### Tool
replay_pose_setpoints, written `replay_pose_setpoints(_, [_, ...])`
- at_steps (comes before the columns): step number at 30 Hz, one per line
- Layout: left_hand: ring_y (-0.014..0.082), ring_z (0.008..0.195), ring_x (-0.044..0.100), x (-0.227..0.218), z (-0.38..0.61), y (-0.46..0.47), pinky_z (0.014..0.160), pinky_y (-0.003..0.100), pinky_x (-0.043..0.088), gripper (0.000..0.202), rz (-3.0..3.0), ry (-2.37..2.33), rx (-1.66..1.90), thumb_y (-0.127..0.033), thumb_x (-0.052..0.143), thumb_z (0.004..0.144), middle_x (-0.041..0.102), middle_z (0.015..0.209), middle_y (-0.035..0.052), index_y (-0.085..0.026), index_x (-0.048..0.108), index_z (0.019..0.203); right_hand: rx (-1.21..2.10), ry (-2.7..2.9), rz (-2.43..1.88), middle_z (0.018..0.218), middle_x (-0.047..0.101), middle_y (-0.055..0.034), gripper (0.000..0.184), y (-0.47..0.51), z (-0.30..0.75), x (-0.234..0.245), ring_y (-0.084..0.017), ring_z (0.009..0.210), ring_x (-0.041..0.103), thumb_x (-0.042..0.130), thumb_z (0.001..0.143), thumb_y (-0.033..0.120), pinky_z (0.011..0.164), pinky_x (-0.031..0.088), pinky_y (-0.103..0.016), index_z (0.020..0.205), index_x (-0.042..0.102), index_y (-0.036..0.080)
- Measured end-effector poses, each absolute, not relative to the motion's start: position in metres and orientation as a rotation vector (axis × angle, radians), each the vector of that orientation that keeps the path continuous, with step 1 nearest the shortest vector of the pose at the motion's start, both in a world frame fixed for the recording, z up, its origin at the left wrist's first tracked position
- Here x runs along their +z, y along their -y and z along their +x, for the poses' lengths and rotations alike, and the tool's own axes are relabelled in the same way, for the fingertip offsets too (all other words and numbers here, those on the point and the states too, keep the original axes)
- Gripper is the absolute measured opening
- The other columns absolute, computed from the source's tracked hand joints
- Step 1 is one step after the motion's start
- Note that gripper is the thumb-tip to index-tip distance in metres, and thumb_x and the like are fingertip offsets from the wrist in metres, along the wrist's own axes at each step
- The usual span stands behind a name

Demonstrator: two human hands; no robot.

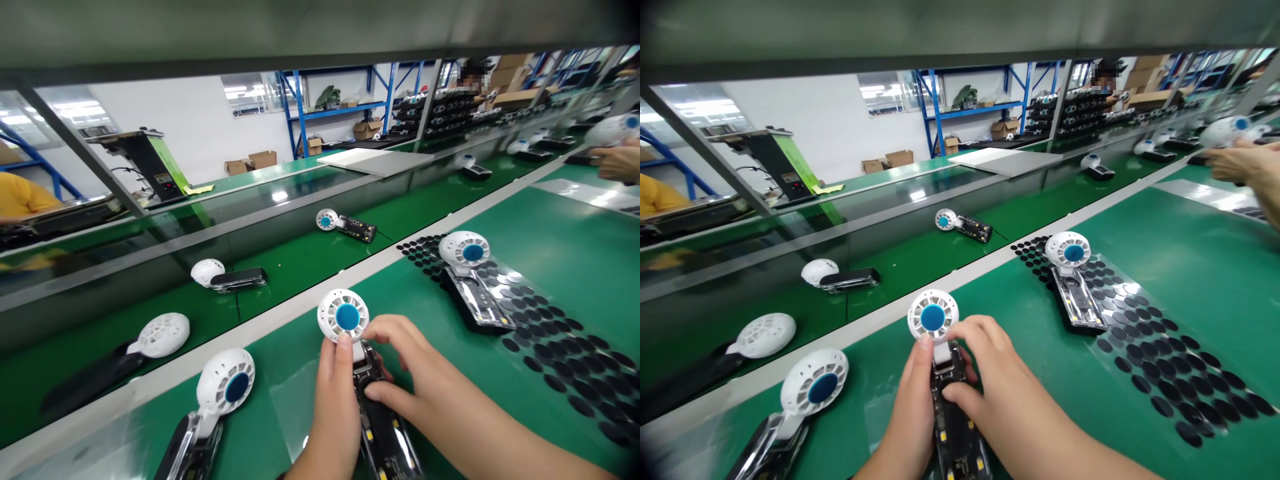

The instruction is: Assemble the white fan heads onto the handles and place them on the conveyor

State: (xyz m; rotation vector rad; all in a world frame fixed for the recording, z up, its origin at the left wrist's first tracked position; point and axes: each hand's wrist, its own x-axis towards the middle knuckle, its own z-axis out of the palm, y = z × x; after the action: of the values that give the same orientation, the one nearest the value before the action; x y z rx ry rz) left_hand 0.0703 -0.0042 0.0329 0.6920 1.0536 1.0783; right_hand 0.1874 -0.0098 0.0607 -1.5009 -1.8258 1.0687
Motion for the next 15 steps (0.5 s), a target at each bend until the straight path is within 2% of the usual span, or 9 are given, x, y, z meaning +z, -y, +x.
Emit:
replay_pose_setpoints(3, [0.0264,0.096,0.06,0.031,0.073,0.006,0.085,0.038,0.044,0.047,0.593,-0.992,1.175,-0.054,0.044,0.08,0.066,0.098,0.0102,-0.017,0.049,0.108,1.342,1.646,-1.464,0.127,0.047,-0.006,0.054,0.011,0.184,0.054,-0.016,0.111,0.05,0.046,0.079,0.013,0.093,0.042,-0.033,0.128,0.027,0.027])
replay_pose_setpoints(6, [0.0268,0.109,0.053,0.034,0.075,0.009,0.095,0.037,0.037,0.051,0.715,-1.106,1.293,-0.054,0.046,0.078,0.062,0.109,0.0106,-0.018,0.048,0.115,1.504,1.66,-1.322,0.136,0.042,-0.0094,0.057,0.016,0.185,0.051,-0.016,0.124,0.04,0.037,0.086,0.021,0.101,0.034,-0.034,0.138,0.014,0.021])
replay_pose_setpoints(8, [0.0273,0.119,0.043,0.038,0.073,0.011,0.101,0.037,0.03,0.052,0.885,-1.233,1.327,-0.053,0.047,0.078,0.056,0.121,0.0112,-0.019,0.048,0.118,1.557,1.667,-1.256,0.136,0.042,-0.0105,0.058,0.019,0.187,0.05,-0.018,0.125,0.039,0.038,0.086,0.025,0.101,0.035,-0.034,0.139,0.015,0.018])
replay_pose_setpoints(11, [0.0268,0.129,0.027,0.047,0.066,0.008,0.107,0.038,0.018,0.044,1.166,-1.368,1.379,-0.047,0.047,0.079,0.04,0.136,0.0103,-0.02,0.054,0.113,1.502,1.524,-1.22,0.13,0.049,-0.0094,0.054,0.012,0.187,0.049,-0.022,0.12,0.044,0.045,0.081,0.03,0.096,0.04,-0.033,0.132,0.031,0.018])
replay_pose_setpoints(13, [0.0255,0.131,0.021,0.053,0.057,-0.002,0.107,0.039,0.018,0.04,1.343,-1.526,1.353,-0.043,0.043,0.081,0.03,0.14,0.0092,-0.02,0.054,0.112,1.492,1.321,-1.274,0.112,0.061,-0.0089,0.049,-0.008,0.184,0.051,-0.023,0.103,0.059,0.046,0.081,0.035,0.084,0.048,-0.033,0.126,0.037,0.019])
replay_pose_setpoints(15, [0.0236,0.131,0.02,0.059,0.047,-0.02,0.105,0.038,0.022,0.041,1.422,-1.727,1.206,-0.04,0.035,0.084,0.025,0.142,0.0098,-0.019,0.046,0.119,1.527,1.16,-1.342,0.087,0.067,-0.0059,0.045,-0.041,0.178,0.056,-0.022,0.077,0.066,0.044,0.083,0.036,0.068,0.053,-0.032,0.125,0.038,0.019])
